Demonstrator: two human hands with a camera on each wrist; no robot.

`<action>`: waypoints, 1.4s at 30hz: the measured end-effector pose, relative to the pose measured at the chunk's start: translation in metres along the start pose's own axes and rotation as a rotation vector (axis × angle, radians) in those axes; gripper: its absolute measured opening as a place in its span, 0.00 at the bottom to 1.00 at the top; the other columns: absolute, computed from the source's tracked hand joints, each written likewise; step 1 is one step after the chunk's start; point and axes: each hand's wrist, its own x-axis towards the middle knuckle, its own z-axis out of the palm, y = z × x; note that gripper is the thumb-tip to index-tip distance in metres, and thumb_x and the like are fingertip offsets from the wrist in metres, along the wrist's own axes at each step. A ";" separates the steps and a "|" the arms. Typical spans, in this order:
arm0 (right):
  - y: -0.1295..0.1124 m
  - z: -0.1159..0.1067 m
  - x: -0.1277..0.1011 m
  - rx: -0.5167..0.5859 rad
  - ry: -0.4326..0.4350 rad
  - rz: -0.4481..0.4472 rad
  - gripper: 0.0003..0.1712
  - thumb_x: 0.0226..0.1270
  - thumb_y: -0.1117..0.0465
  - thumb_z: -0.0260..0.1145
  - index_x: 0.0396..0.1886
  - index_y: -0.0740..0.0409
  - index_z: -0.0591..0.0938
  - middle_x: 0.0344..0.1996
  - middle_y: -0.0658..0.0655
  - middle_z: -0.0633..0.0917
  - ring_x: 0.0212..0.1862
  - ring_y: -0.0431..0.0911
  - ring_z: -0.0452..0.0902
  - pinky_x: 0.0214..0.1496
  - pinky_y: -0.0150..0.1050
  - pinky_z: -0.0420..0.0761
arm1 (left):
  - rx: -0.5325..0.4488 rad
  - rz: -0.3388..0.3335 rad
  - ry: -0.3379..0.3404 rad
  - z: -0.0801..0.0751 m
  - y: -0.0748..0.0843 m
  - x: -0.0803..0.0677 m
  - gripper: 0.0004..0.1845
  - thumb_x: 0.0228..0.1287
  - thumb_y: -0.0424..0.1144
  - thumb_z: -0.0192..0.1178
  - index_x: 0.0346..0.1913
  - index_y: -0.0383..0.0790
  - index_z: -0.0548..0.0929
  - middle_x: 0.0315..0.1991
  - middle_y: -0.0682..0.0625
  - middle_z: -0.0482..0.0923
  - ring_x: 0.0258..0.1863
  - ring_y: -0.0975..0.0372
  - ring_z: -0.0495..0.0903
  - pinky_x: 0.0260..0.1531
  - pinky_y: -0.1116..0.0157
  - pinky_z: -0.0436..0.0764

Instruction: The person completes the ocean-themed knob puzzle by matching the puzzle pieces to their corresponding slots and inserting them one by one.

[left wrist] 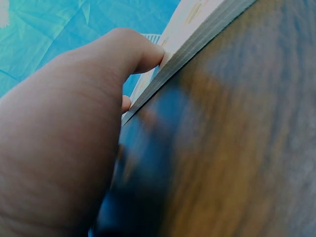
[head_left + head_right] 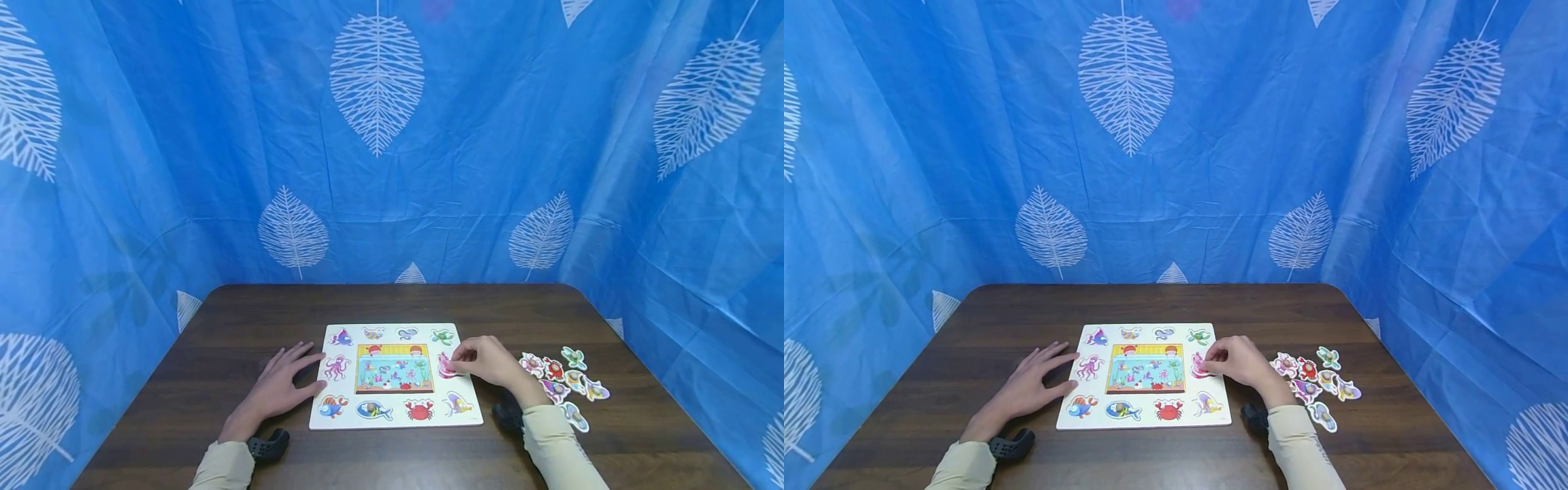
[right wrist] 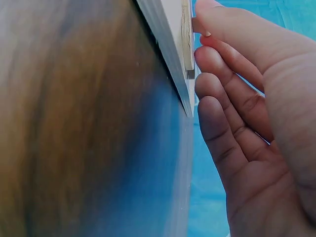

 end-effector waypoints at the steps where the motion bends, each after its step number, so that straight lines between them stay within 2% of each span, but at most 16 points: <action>1: -0.001 0.001 0.000 -0.002 -0.002 -0.001 0.06 0.61 0.51 0.79 0.32 0.44 0.89 0.27 0.39 0.85 0.31 0.39 0.73 0.34 0.32 0.75 | 0.000 0.000 0.000 0.001 0.000 0.000 0.36 0.65 0.64 0.66 0.71 0.51 0.78 0.77 0.39 0.65 0.79 0.42 0.58 0.77 0.35 0.52; 25: 0.003 0.005 -0.003 -0.013 -0.036 0.036 0.07 0.60 0.51 0.79 0.33 0.44 0.89 0.29 0.40 0.86 0.32 0.40 0.73 0.35 0.33 0.74 | -0.005 -0.001 -0.014 0.006 0.006 -0.001 0.35 0.66 0.63 0.65 0.71 0.49 0.78 0.76 0.39 0.67 0.79 0.42 0.59 0.76 0.34 0.52; 31: 0.000 0.006 -0.002 -0.015 -0.049 0.021 0.07 0.60 0.50 0.79 0.33 0.44 0.89 0.29 0.39 0.85 0.31 0.40 0.73 0.34 0.32 0.75 | -0.007 0.005 -0.025 0.005 0.009 -0.009 0.34 0.68 0.61 0.64 0.71 0.47 0.77 0.76 0.38 0.68 0.78 0.41 0.59 0.76 0.34 0.52; 36: -0.002 0.003 0.001 -0.002 -0.042 0.013 0.07 0.60 0.49 0.80 0.33 0.44 0.90 0.29 0.40 0.86 0.32 0.41 0.74 0.35 0.33 0.75 | -0.016 0.015 -0.006 0.001 0.012 -0.011 0.33 0.70 0.59 0.63 0.71 0.46 0.77 0.75 0.38 0.68 0.78 0.41 0.60 0.75 0.33 0.52; 42: 0.003 -0.005 0.000 0.002 -0.037 -0.012 0.10 0.60 0.48 0.79 0.38 0.44 0.92 0.35 0.41 0.88 0.35 0.40 0.76 0.38 0.32 0.79 | -0.013 0.014 -0.005 -0.002 0.013 -0.011 0.33 0.70 0.59 0.63 0.71 0.45 0.77 0.75 0.38 0.68 0.78 0.41 0.60 0.75 0.33 0.52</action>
